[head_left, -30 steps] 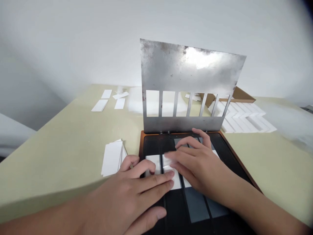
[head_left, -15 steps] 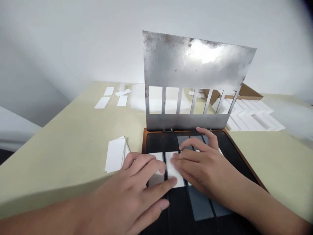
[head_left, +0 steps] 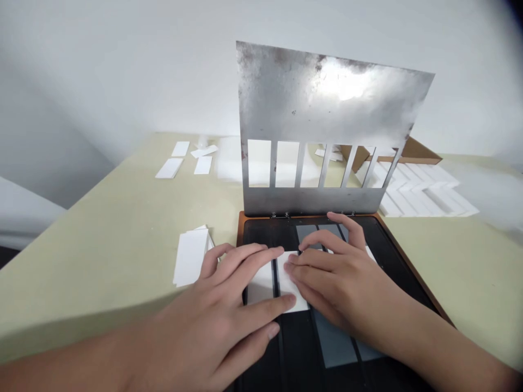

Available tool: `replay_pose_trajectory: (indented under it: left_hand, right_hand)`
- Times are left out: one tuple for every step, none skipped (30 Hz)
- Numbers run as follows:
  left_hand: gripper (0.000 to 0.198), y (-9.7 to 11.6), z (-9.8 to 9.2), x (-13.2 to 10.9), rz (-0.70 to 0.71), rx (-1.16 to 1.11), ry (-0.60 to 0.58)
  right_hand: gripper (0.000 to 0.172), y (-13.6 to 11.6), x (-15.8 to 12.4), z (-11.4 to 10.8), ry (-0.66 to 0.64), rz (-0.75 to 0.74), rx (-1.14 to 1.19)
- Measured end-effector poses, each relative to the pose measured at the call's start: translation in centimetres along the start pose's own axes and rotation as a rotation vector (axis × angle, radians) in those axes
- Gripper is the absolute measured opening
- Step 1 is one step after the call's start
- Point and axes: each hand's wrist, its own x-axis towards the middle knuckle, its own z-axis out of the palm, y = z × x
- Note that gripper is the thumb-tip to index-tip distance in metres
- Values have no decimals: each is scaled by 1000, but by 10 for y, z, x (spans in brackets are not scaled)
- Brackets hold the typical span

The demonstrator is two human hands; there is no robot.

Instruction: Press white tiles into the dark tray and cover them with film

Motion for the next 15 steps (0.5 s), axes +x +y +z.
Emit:
replay_pose_trajectory:
  left_hand:
    - [36,0,0,0,1,11,-3]
    - [35,0,-1,0,2,19,-5]
    - [35,0,-1,0,1,26,-5]
    - [35,0,-1,0,2,28,-6]
    - [35,0,-1,0,1,27,-7]
    - [35,0,-1,0,2,22,-8]
    - [35,1,-1,0,0,13,-6]
    - [35,0,0,0,1,2,-8]
    - [36,0,1,-1,1,-10,-10]
    - [37,-1,2,-1,5,-24,-10]
    - [38,-2,3,-2,10,-38,-10]
    - [39,-3,5,-3,17,-52,-16]
    - [39,-5,6,-4,24,-69,-26]
    - [39,-7,8,-5,28,-89,-36]
    - [39,-8,9,-6,32,-110,-44]
  right_hand:
    - [19,0,0,0,-4,2,3]
    - [20,0,0,0,-8,4,7]
    - [20,0,0,-1,-10,4,10]
    - [21,0,-1,-1,-8,3,11]
    - [20,0,-1,-1,-8,2,12]
    - [20,0,-1,-1,-11,1,12]
    - [18,0,-1,-1,-15,1,12]
    - [17,-1,-1,-1,-23,2,10]
    - [16,-1,-1,-1,-33,6,8]
    - [15,-1,0,-2,-45,12,10]
    - [13,-2,1,-3,-59,18,18]
    - [12,-3,2,-4,-74,26,36]
    - [14,-4,3,-7,-95,32,67]
    - [18,-5,4,-10,-119,38,109]
    - [23,-6,5,-14,-143,43,160]
